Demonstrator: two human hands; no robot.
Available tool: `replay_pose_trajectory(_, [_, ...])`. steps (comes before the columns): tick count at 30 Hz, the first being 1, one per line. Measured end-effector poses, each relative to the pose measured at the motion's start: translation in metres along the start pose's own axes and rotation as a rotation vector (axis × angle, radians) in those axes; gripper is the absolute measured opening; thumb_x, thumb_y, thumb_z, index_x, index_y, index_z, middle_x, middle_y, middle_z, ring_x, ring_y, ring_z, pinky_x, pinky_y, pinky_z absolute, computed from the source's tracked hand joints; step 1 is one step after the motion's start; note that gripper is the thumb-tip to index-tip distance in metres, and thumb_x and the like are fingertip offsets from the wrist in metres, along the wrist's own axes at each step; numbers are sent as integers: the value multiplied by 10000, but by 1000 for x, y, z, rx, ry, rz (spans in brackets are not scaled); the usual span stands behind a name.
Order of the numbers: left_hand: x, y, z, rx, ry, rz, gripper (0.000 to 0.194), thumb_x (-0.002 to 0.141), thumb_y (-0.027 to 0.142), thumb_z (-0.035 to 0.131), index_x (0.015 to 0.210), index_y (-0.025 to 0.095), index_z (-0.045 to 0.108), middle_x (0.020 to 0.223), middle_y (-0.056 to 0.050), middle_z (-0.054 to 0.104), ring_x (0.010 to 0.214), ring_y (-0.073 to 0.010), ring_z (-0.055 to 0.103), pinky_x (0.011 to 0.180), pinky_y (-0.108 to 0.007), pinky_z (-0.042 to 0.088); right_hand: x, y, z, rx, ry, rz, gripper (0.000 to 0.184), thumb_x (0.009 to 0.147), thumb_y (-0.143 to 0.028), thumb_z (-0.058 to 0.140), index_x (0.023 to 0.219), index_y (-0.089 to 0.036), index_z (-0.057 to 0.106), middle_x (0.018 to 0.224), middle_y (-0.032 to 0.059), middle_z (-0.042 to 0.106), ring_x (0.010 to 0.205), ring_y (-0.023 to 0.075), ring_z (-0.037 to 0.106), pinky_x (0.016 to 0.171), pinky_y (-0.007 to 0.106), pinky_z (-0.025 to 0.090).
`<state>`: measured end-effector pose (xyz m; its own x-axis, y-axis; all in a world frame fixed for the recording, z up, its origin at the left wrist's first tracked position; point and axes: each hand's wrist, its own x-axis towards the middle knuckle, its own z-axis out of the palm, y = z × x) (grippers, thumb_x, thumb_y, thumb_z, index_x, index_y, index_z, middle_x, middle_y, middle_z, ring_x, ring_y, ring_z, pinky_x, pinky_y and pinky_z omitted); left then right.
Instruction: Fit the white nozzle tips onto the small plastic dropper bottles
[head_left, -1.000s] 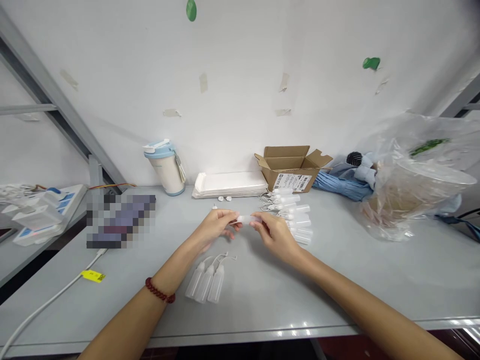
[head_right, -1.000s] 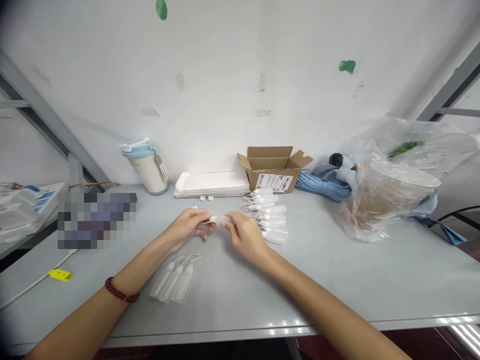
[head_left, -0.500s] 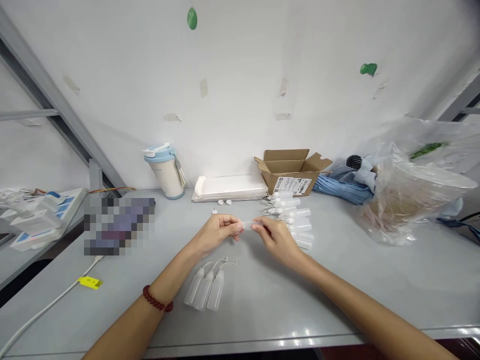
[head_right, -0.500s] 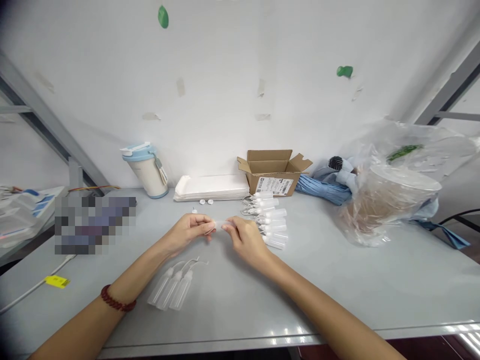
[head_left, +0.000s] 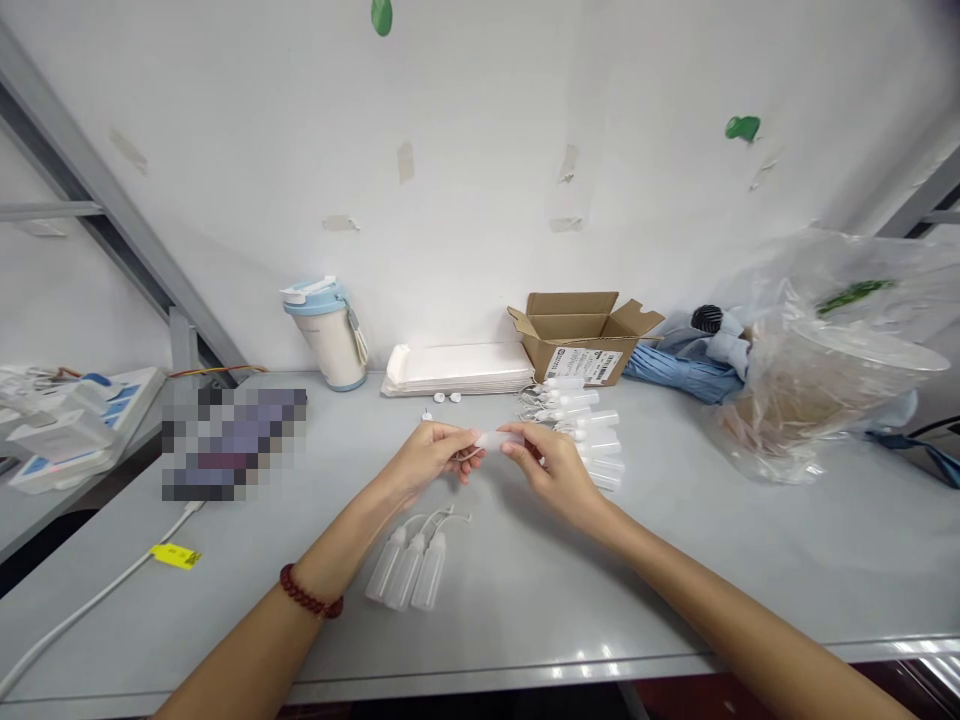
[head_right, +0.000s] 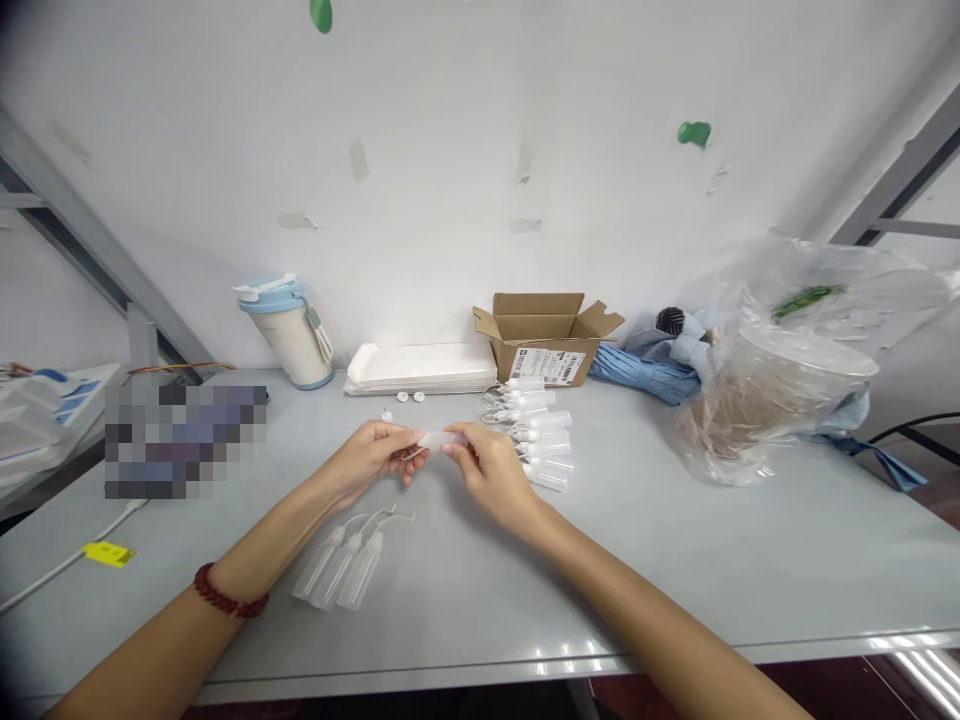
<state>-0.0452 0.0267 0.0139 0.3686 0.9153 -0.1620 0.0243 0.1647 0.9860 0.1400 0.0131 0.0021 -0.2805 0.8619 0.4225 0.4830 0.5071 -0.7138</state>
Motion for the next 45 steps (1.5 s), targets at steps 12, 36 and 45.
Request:
replay_pose_trajectory(12, [0,3,-2,268,72,179,311,749,424,623,679,125,674,695,-55,665,579,-131,554,603,-258,450,4,-1,-6,254,-86,221,271,844,-356,480,794,-146,643,551,-30,419,494,100,358,487,239,291])
replay_pose_trajectory(36, [29,-26,-65,1126,553,270,312,745,291,553,981,120,663,877,-88,663,912,-256,582,860,-354,435,41,89,-78,-505,236,20,266,831,-208,456,984,-164,669,1008,97,698,915,257,577,836,395,402])
replay_pose_trajectory(45, [31,-28,-63,1152,513,276,278,786,269,508,969,142,673,843,-71,662,864,-234,580,847,-338,429,42,100,-78,-559,220,29,301,840,-190,418,978,-175,685,976,105,678,910,253,561,829,384,381])
